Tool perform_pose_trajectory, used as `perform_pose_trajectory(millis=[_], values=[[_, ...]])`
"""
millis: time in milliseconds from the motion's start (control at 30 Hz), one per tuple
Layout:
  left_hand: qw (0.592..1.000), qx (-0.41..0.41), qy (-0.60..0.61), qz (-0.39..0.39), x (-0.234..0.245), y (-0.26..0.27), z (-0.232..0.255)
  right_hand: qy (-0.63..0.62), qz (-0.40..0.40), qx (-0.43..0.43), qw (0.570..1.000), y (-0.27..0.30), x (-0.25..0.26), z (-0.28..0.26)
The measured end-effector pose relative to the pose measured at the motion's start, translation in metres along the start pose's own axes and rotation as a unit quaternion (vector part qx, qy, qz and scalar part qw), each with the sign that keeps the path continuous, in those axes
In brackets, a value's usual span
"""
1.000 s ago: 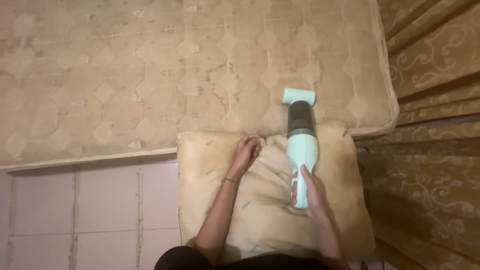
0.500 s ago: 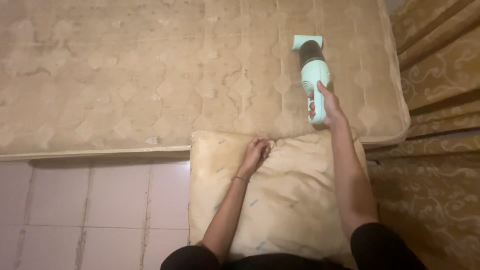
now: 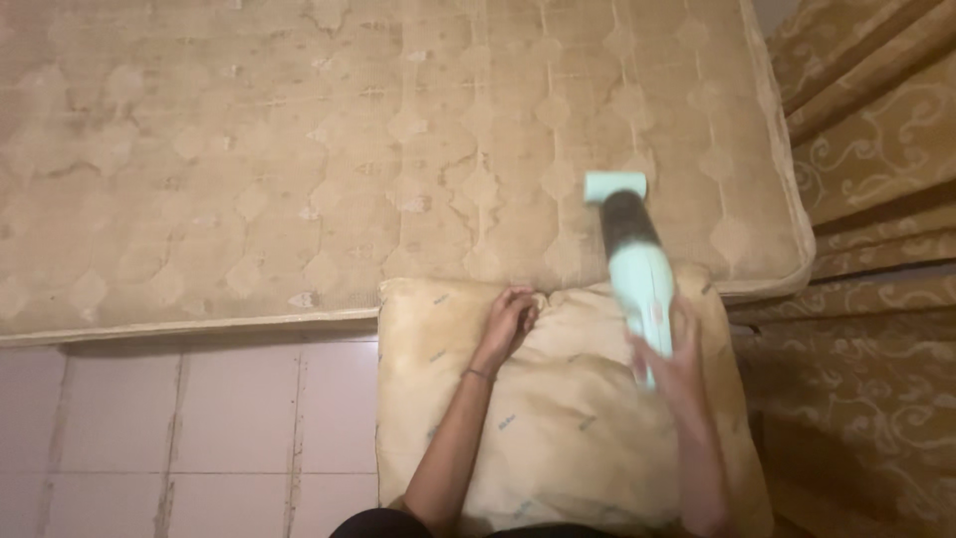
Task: The person uses a handheld electric cleaning device to clean the surface of a mattress. They move the device back and forth across the mattress surface in a systematic manner.
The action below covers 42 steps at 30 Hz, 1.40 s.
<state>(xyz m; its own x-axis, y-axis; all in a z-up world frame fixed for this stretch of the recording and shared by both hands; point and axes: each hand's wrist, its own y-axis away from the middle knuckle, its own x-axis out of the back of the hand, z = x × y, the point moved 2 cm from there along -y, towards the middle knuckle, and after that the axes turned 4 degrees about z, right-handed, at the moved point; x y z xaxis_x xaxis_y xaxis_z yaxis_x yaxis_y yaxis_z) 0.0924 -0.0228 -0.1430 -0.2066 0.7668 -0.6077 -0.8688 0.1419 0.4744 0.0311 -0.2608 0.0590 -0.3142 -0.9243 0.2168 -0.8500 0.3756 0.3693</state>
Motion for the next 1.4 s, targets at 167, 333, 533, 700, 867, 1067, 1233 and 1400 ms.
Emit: perform_pose_trajectory(millis=[167,333,533,700,867,1067,1233,1400], values=[[1.0,-0.001,-0.009,0.002,-0.002,0.002,0.003,0.07,-0.025,0.014,0.997,0.072,0.035,0.011],[0.999,0.003,-0.05,0.007,-0.006,0.003,0.007,0.067,-0.019,-0.011,0.998,0.078,0.021,0.004],[1.0,-0.013,-0.017,-0.005,-0.008,0.011,0.01,0.09,-0.016,0.032,0.995,0.001,-0.037,-0.021],[1.0,0.004,0.001,0.012,-0.008,0.008,0.007,0.085,-0.034,0.038,0.995,-0.038,-0.062,-0.046],[0.999,-0.013,-0.028,0.023,0.002,0.012,-0.001,0.096,-0.07,0.087,0.989,-0.018,-0.046,-0.038],[0.977,-0.134,-0.166,0.026,-0.016,0.033,0.018,0.184,-0.139,0.039,0.972,0.008,0.031,0.025],[0.882,-0.293,-0.361,0.081,-0.065,0.09,0.057,0.199,-0.264,0.206,0.921,-0.021,0.06,0.055],[0.781,-0.402,-0.477,0.026,-0.103,0.131,0.095,0.232,-0.227,-0.007,0.946,-0.033,0.016,0.04]])
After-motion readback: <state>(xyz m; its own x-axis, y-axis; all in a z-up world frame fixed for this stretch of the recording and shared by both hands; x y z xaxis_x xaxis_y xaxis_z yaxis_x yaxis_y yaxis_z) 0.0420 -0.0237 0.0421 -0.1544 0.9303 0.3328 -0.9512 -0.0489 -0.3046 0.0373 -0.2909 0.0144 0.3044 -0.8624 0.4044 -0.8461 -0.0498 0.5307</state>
